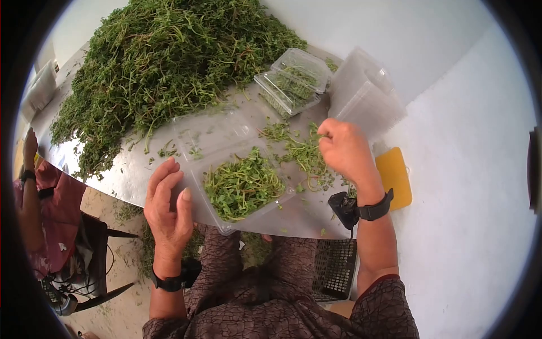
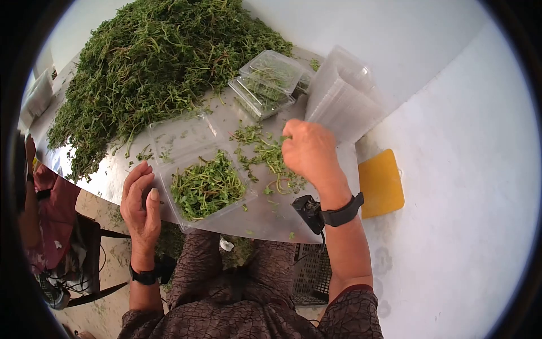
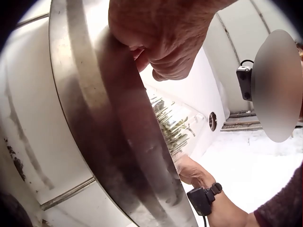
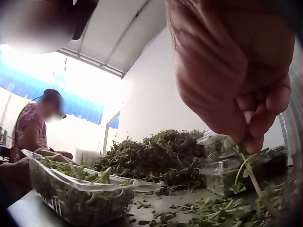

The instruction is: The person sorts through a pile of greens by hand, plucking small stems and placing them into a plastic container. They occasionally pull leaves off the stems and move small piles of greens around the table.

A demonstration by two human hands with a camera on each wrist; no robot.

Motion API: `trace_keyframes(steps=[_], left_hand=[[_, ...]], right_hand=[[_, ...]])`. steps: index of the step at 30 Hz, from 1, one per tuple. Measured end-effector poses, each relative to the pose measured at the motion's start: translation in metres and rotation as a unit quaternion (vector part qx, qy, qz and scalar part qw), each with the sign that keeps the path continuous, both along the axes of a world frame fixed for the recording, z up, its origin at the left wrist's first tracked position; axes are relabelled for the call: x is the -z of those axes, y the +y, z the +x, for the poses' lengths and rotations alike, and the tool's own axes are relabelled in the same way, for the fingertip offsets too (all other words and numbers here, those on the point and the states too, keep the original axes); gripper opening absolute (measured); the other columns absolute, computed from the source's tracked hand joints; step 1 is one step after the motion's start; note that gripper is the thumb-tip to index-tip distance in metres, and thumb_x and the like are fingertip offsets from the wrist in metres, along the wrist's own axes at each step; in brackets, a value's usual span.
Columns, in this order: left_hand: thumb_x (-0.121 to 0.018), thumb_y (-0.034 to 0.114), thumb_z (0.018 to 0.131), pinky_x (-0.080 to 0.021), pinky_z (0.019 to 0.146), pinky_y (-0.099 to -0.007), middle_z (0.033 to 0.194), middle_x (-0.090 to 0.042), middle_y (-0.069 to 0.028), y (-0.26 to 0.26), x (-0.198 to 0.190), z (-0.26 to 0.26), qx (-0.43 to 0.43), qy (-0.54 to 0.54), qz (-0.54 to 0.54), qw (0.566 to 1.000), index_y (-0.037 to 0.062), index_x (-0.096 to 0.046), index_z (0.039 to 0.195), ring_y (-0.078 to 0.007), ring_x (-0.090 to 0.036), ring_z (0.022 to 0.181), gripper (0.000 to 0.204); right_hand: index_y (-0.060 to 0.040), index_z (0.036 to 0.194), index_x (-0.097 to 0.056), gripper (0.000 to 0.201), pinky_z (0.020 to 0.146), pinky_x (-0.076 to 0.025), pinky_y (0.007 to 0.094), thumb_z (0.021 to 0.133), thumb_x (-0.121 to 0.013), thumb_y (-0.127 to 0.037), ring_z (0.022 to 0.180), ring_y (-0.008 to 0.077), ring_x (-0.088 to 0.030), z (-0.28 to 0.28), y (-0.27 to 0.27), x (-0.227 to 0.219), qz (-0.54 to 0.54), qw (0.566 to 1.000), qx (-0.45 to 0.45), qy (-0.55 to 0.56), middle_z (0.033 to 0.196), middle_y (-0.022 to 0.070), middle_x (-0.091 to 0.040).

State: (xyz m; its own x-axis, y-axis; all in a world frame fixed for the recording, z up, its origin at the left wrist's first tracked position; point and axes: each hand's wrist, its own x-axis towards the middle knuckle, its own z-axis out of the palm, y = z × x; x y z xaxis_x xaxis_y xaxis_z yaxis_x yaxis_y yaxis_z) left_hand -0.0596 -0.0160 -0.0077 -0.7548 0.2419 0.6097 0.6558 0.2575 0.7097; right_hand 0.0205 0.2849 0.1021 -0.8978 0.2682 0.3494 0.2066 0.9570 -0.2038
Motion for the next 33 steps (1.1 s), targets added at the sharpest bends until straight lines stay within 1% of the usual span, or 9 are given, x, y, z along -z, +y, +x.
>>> trace_keyframes(steps=[3, 11, 15, 17, 23, 25, 27, 30, 33], left_hand=[[-0.056, 0.029, 0.095, -0.047, 0.098, -0.0403, 0.127, -0.059, -0.0193, 0.000, 0.000, -0.001, -0.008, 0.013, -0.011, 1.000, -0.0040, -0.065, 0.107, -0.0330, -0.059, 0.117, 0.036], [-0.056, 0.027, 0.096, -0.048, 0.096, -0.0402, 0.126, -0.059, -0.0204, 0.000, 0.000, 0.000, -0.004, 0.003, -0.015, 1.000, -0.0049, -0.065, 0.105, -0.0327, -0.061, 0.115, 0.034], [-0.055, 0.025, 0.096, -0.050, 0.095, -0.0399, 0.126, -0.060, -0.0208, 0.000, 0.003, -0.001, -0.004, 0.018, -0.019, 1.000, -0.0055, -0.064, 0.104, -0.0325, -0.062, 0.113, 0.033], [-0.055, 0.025, 0.097, -0.050, 0.094, -0.0399, 0.126, -0.060, -0.0207, 0.000, 0.003, -0.001, -0.005, 0.023, -0.022, 0.999, -0.0056, -0.064, 0.104, -0.0326, -0.063, 0.113, 0.033], [-0.058, 0.022, 0.096, -0.050, 0.093, -0.0398, 0.124, -0.061, -0.0209, 0.002, 0.003, 0.000, -0.010, 0.018, -0.019, 1.000, -0.0051, -0.065, 0.101, -0.0326, -0.064, 0.110, 0.029], [-0.061, 0.009, 0.088, -0.053, 0.090, -0.0398, 0.120, -0.061, -0.0235, 0.002, 0.002, -0.001, -0.010, 0.048, -0.030, 0.998, -0.0059, -0.063, 0.099, -0.0350, -0.065, 0.105, 0.018], [-0.061, 0.009, 0.088, -0.053, 0.090, -0.0397, 0.120, -0.061, -0.0234, 0.002, 0.002, -0.001, -0.011, 0.048, -0.028, 0.998, -0.0059, -0.063, 0.098, -0.0348, -0.066, 0.104, 0.018], [-0.060, 0.016, 0.092, -0.052, 0.091, -0.0395, 0.121, -0.061, -0.0220, 0.002, 0.002, 0.000, -0.007, 0.034, -0.026, 0.999, -0.0052, -0.065, 0.099, -0.0334, -0.065, 0.107, 0.023], [-0.058, 0.022, 0.096, -0.051, 0.091, -0.0394, 0.123, -0.061, -0.0207, 0.002, 0.002, 0.000, -0.004, 0.020, -0.021, 1.000, -0.0044, -0.066, 0.100, -0.0322, -0.065, 0.109, 0.028]], right_hand=[[-0.0023, 0.080, -0.068, 0.012, 0.069, -0.051, 0.0480, 0.073, -0.058, -0.005, 0.073, 0.0403, -0.064, 0.009, 0.014, -0.005, -0.025, 0.998, 0.056, 0.016, 0.077, 0.0215, -0.067], [0.0003, 0.074, -0.065, 0.016, 0.069, -0.051, 0.0461, 0.074, -0.063, -0.016, 0.074, 0.0412, -0.064, 0.015, 0.030, 0.011, -0.002, 0.982, 0.123, -0.140, 0.076, 0.0233, -0.065], [-0.0009, 0.081, -0.068, 0.022, 0.071, -0.051, 0.0445, 0.079, -0.065, -0.023, 0.076, 0.0364, -0.066, 0.012, 0.040, 0.024, 0.043, 0.983, 0.137, -0.116, 0.077, 0.0199, -0.067], [0.0002, 0.066, -0.064, 0.022, 0.071, -0.051, 0.0454, 0.074, -0.066, -0.020, 0.078, 0.0405, -0.065, 0.006, 0.043, 0.026, 0.013, 0.971, 0.167, -0.173, 0.078, 0.0221, -0.066], [-0.0017, 0.071, -0.068, 0.013, 0.068, -0.051, 0.0434, 0.072, -0.066, -0.015, 0.074, 0.0380, -0.066, 0.004, 0.059, 0.046, 0.014, 0.980, 0.151, -0.128, 0.074, 0.0217, -0.066], [-0.0015, 0.072, -0.068, 0.012, 0.066, -0.051, 0.0428, 0.072, -0.064, -0.013, 0.072, 0.0364, -0.066, 0.005, 0.058, 0.042, 0.012, 0.980, 0.153, -0.124, 0.072, 0.0205, -0.066], [-0.0014, 0.073, -0.067, 0.011, 0.064, -0.050, 0.0421, 0.073, -0.063, -0.012, 0.070, 0.0348, -0.066, 0.006, 0.055, 0.033, 0.010, 0.981, 0.154, -0.120, 0.070, 0.0193, -0.065], [-0.0008, 0.077, -0.067, 0.012, 0.063, -0.050, 0.0410, 0.076, -0.062, -0.011, 0.067, 0.0311, -0.065, 0.010, 0.052, 0.025, -0.088, 0.986, 0.139, -0.036, 0.068, 0.0165, -0.065], [-0.0005, 0.081, -0.067, 0.013, 0.064, -0.049, 0.0401, 0.077, -0.062, -0.012, 0.065, 0.0279, -0.064, 0.005, 0.048, 0.030, -0.098, 0.993, 0.058, -0.026, 0.067, 0.0144, -0.064]])
